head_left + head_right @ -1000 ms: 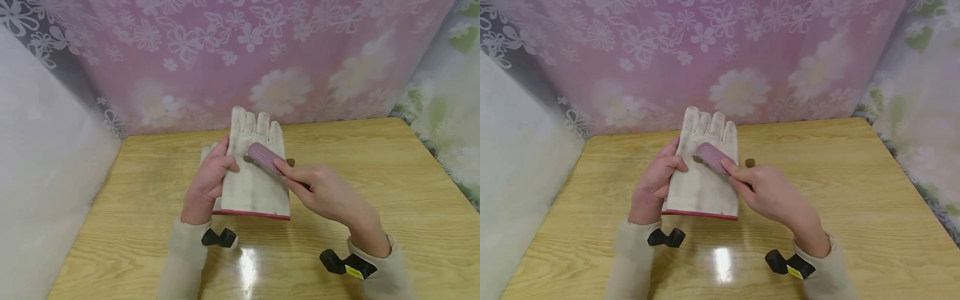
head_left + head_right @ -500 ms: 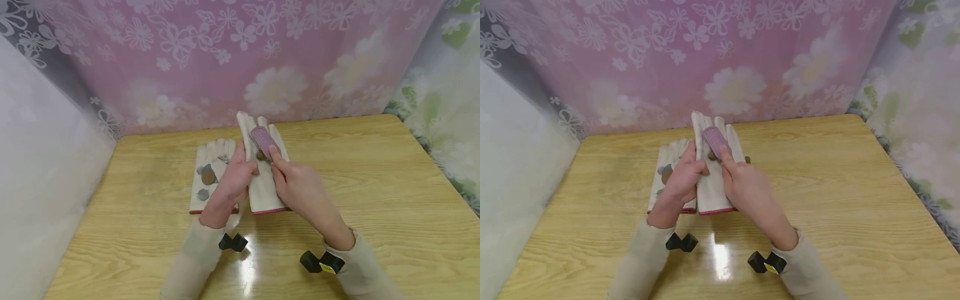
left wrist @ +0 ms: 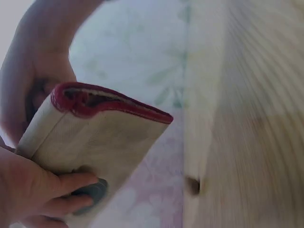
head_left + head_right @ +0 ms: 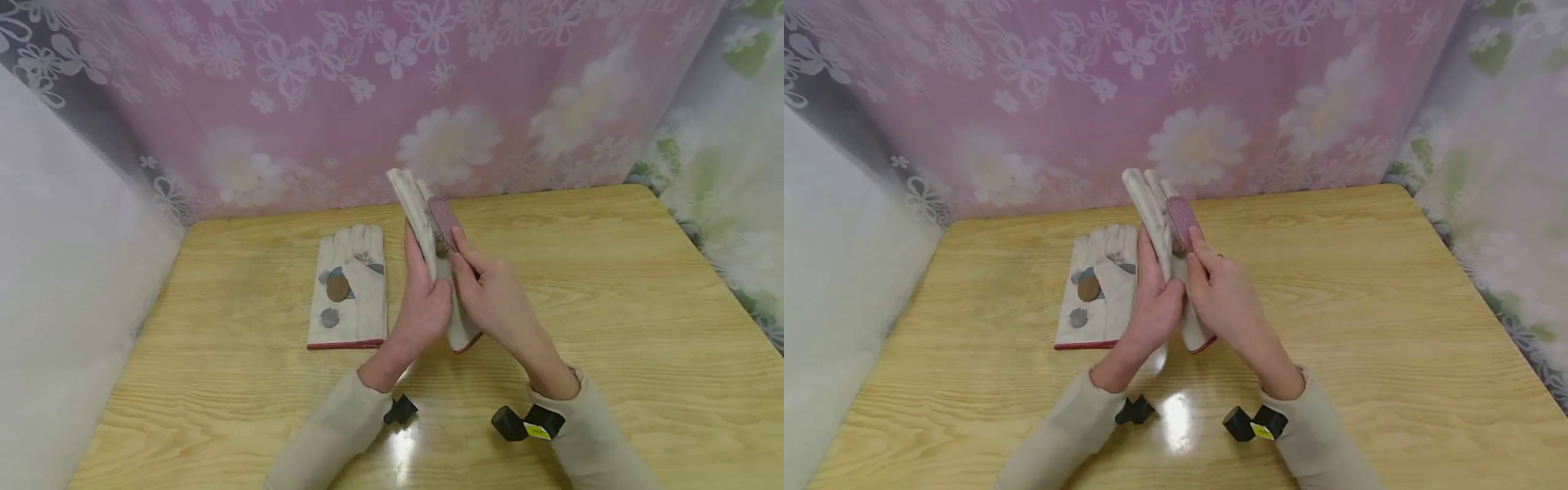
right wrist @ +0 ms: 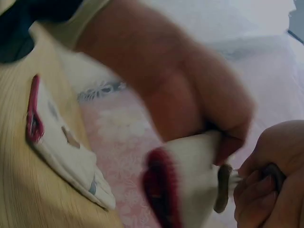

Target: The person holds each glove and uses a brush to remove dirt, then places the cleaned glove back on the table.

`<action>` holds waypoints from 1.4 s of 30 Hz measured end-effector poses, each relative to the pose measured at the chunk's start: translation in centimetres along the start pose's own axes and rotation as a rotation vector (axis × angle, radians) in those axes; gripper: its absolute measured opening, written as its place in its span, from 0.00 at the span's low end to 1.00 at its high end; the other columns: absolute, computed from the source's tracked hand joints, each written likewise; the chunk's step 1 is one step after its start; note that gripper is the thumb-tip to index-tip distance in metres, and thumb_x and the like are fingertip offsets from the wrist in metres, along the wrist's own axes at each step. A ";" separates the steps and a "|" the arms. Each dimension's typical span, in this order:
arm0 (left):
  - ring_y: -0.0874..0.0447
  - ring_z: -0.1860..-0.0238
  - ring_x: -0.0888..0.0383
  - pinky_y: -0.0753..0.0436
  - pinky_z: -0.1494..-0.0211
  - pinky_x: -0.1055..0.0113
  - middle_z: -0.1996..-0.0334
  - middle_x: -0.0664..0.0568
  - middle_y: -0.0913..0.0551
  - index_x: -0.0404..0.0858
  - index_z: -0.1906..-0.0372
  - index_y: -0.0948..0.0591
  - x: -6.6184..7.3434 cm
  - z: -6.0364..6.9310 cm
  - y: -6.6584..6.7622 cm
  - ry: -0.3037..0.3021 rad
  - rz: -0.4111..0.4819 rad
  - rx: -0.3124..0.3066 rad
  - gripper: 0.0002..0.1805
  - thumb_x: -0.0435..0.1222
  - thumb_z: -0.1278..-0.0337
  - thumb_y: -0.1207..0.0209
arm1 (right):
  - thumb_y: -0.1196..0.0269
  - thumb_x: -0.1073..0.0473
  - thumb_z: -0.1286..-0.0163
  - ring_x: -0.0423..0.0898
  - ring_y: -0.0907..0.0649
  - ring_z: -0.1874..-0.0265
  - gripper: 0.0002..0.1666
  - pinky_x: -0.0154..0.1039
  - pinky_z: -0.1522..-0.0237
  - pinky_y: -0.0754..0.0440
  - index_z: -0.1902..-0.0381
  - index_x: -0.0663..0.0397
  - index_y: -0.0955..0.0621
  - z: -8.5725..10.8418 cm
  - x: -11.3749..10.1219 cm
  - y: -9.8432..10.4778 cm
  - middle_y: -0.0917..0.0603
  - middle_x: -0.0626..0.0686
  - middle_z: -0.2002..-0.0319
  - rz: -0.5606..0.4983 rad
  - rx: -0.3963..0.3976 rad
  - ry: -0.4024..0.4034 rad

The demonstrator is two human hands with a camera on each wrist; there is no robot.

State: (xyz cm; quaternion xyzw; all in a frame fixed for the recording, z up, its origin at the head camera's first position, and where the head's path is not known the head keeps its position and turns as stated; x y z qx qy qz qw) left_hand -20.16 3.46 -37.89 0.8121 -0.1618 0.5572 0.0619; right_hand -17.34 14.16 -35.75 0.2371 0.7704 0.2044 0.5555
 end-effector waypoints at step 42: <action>0.44 0.27 0.48 0.34 0.34 0.57 0.21 0.46 0.55 0.47 0.21 0.69 -4.7 -0.8 1.1 0.548 0.315 0.054 0.57 0.14 0.59 0.63 | 0.57 0.59 0.23 0.41 0.40 0.92 0.30 0.35 0.89 0.38 0.28 0.67 0.36 -2.4 9.8 0.8 0.32 0.53 0.85 0.306 -0.213 -0.221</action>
Point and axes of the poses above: each hand's wrist, its own z-axis away from the middle knuckle, its own y-axis out of the back of the hand, x = y × z, the point moved 5 cm from there along -z, towards the middle knuckle
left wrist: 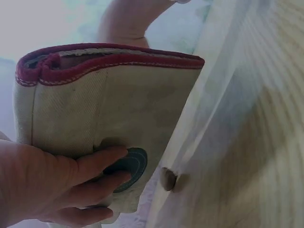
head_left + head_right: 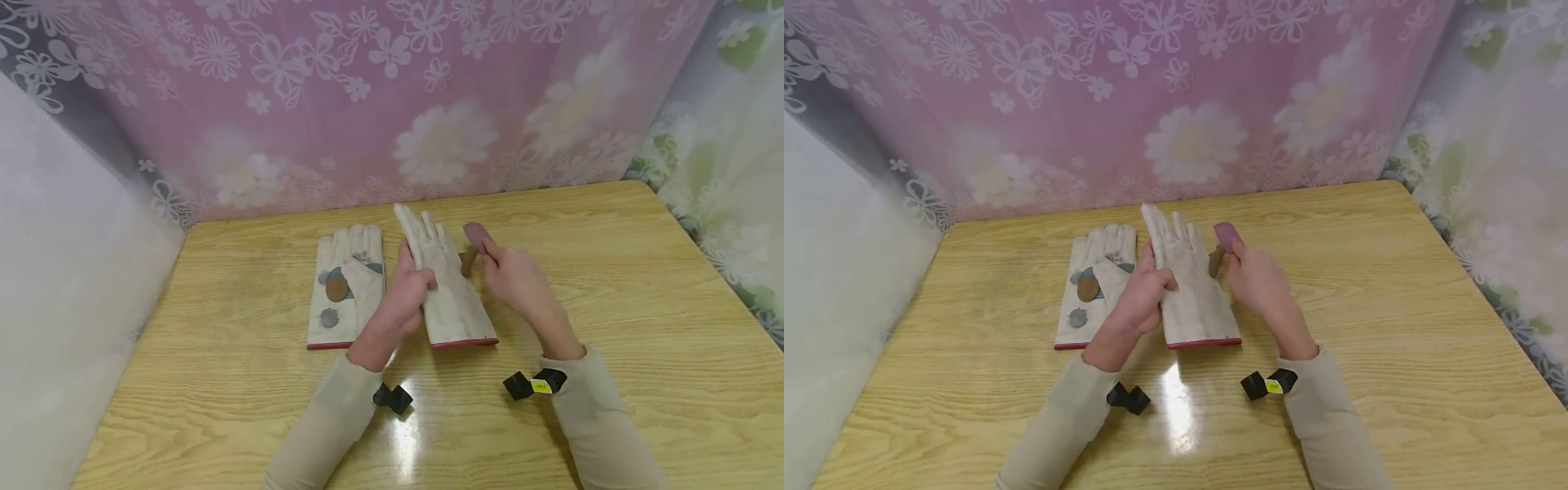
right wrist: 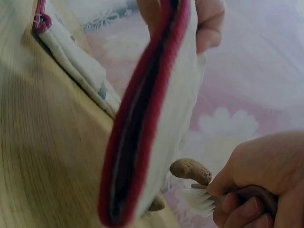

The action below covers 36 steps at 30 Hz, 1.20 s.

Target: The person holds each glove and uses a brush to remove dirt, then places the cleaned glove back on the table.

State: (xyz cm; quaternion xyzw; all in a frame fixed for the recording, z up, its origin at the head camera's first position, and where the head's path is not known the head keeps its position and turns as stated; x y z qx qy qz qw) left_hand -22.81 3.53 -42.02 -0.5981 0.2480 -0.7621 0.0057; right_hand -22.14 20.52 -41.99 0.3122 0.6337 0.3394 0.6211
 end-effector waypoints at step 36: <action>0.43 0.29 0.43 0.35 0.32 0.54 0.25 0.36 0.51 0.38 0.22 0.64 0.6 -1.6 4.7 0.055 -0.356 0.041 0.47 0.20 0.46 0.60 | 0.58 0.52 0.21 0.41 0.38 0.92 0.32 0.37 0.89 0.36 0.26 0.62 0.38 -0.4 3.7 2.0 0.33 0.51 0.87 -0.025 -0.007 -0.091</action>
Point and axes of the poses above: each hand's wrist, its own z-axis away from the middle knuckle, its own y-axis out of the back of the hand, x = y × z, the point moved 5 cm from there along -z, towards the middle knuckle
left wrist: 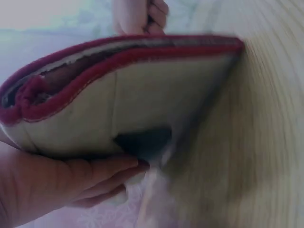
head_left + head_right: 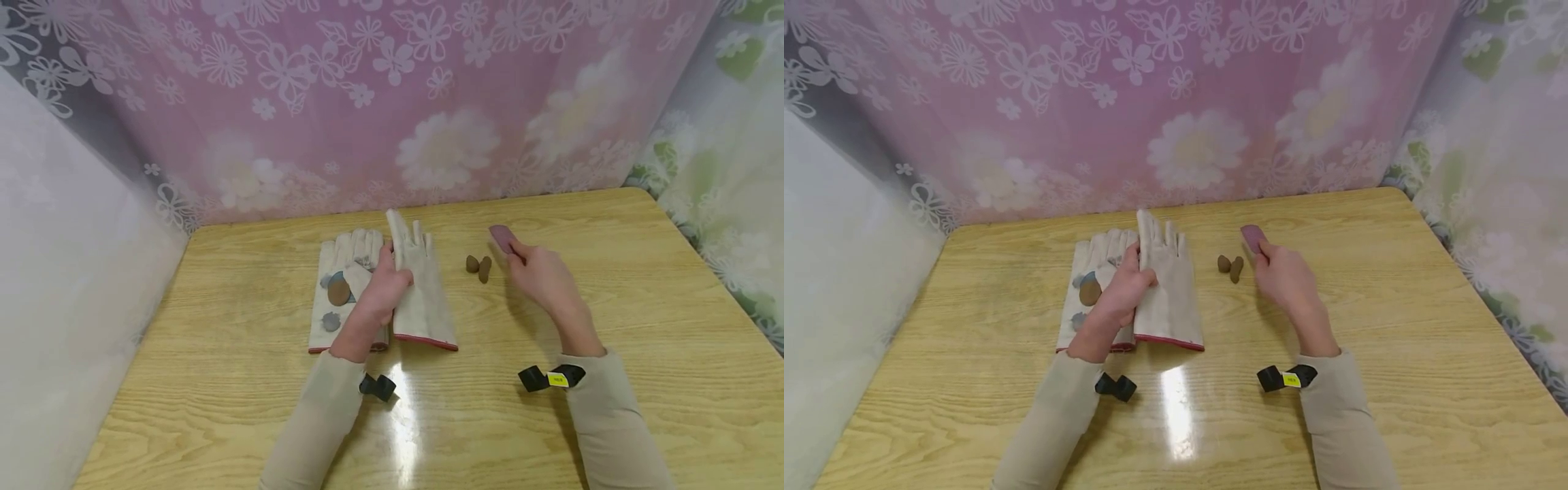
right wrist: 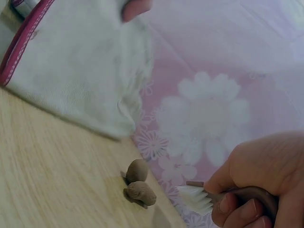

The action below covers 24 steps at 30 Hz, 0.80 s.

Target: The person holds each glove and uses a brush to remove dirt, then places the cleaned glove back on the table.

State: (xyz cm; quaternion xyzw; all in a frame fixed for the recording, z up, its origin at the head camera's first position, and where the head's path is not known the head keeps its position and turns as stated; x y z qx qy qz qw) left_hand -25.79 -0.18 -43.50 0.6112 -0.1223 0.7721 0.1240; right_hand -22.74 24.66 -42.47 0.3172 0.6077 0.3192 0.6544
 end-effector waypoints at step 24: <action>0.22 0.64 0.45 0.23 0.68 0.59 0.61 0.37 0.22 0.33 0.35 0.34 -1.3 0.5 -0.2 -0.099 -0.997 0.053 0.22 0.26 0.33 0.49 | 0.57 0.52 0.21 0.42 0.39 0.92 0.32 0.38 0.89 0.38 0.26 0.62 0.37 0.6 -0.9 0.8 0.34 0.50 0.89 0.018 0.045 0.016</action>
Point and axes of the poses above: each hand's wrist, its own z-axis away from the middle knuckle, its own y-axis out of the back of the hand, x = y × z, the point moved 5 cm from there along -z, towards the middle knuckle
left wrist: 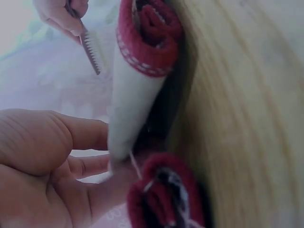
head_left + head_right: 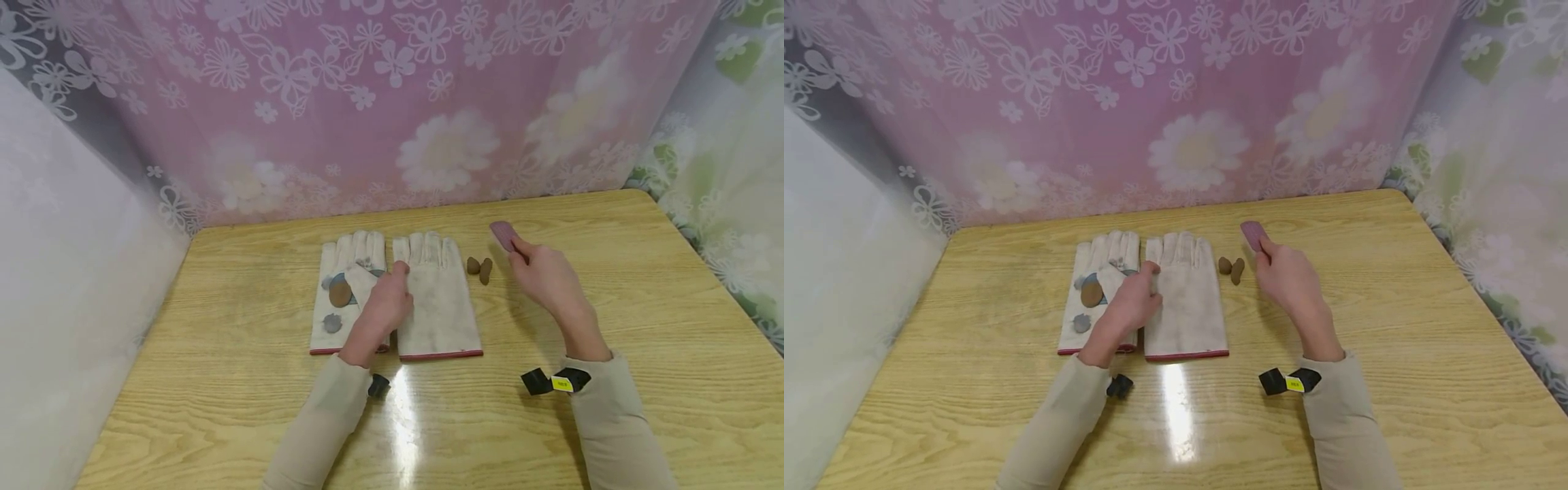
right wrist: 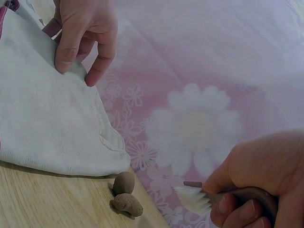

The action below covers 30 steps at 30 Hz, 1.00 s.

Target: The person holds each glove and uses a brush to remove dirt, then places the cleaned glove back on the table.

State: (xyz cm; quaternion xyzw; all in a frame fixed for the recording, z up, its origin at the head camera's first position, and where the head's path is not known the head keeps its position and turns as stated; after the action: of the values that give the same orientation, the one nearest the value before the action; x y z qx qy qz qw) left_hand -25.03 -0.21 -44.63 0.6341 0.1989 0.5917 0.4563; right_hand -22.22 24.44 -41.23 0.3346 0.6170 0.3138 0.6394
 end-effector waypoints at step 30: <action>0.31 0.75 0.51 0.30 0.75 0.64 0.74 0.44 0.30 0.29 0.64 0.30 -12.3 3.7 7.7 0.258 0.094 0.123 0.11 0.36 0.34 0.48 | 0.58 0.50 0.21 0.43 0.38 0.90 0.32 0.37 0.87 0.37 0.25 0.60 0.38 1.0 -0.9 2.0 0.32 0.51 0.86 -0.011 0.034 0.030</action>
State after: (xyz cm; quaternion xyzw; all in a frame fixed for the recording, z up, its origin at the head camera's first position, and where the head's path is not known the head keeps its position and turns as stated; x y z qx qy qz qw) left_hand -26.52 -15.06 -44.96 0.5883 0.2619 0.6755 0.3592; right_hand -21.27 24.80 -39.03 0.3373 0.6337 0.3046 0.6260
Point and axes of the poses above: each hand's wrist, its own z-axis away from the middle knuckle, its own y-axis out of the back of the hand, x = y × z, the point moved 5 cm from there along -z, towards the middle knuckle
